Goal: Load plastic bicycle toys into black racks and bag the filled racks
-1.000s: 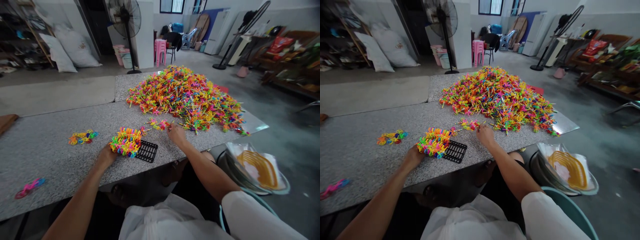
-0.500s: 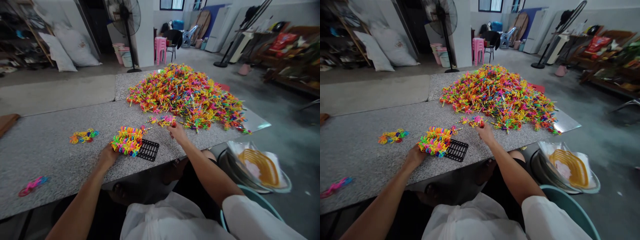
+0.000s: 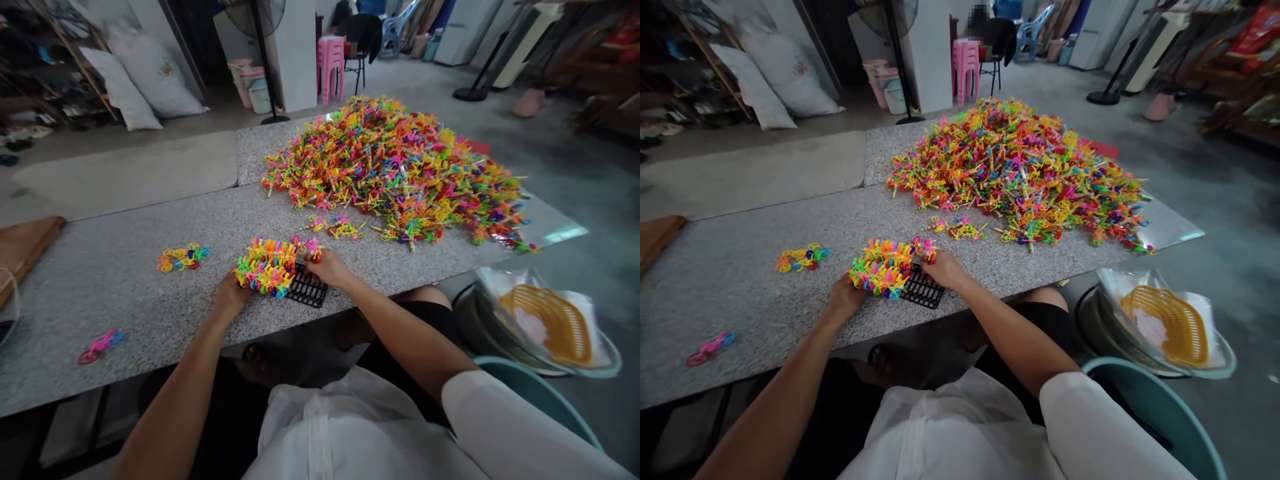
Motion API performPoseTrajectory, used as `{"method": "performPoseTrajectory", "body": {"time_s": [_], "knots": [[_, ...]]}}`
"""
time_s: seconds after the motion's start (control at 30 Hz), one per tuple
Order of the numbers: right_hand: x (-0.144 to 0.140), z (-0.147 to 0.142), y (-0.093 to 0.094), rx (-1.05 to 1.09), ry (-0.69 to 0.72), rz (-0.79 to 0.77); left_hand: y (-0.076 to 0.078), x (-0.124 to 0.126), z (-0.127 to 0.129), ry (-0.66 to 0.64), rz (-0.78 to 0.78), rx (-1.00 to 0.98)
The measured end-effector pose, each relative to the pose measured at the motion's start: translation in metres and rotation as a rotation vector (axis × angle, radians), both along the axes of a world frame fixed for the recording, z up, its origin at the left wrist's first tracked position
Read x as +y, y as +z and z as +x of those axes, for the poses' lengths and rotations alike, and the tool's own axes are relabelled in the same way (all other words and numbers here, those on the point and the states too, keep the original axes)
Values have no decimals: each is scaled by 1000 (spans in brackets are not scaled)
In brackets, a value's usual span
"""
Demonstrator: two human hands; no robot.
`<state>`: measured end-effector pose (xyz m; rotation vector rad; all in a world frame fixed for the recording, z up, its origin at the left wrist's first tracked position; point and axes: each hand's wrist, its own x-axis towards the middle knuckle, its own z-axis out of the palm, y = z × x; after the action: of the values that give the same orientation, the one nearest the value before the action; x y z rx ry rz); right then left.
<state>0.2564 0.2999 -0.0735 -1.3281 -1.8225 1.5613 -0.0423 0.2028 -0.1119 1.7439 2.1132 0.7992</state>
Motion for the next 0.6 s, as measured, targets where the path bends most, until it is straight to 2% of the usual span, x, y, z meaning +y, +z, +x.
{"method": "performPoseTrajectory", "body": {"time_s": [0.13, 0.27, 0.4, 0.6], "knots": [[1, -12, 7, -238, 154, 180, -2, 1, -1, -4, 5, 3], [0, -19, 4, -460, 188, 400, -3, 2, -1, 1, 5, 20], [-2, -21, 1, -540, 215, 456, -5, 2, -1, 6, 7, 28], [-5, -24, 5, -607, 248, 462, -3, 0, 0, -12, -8, 18]]}}
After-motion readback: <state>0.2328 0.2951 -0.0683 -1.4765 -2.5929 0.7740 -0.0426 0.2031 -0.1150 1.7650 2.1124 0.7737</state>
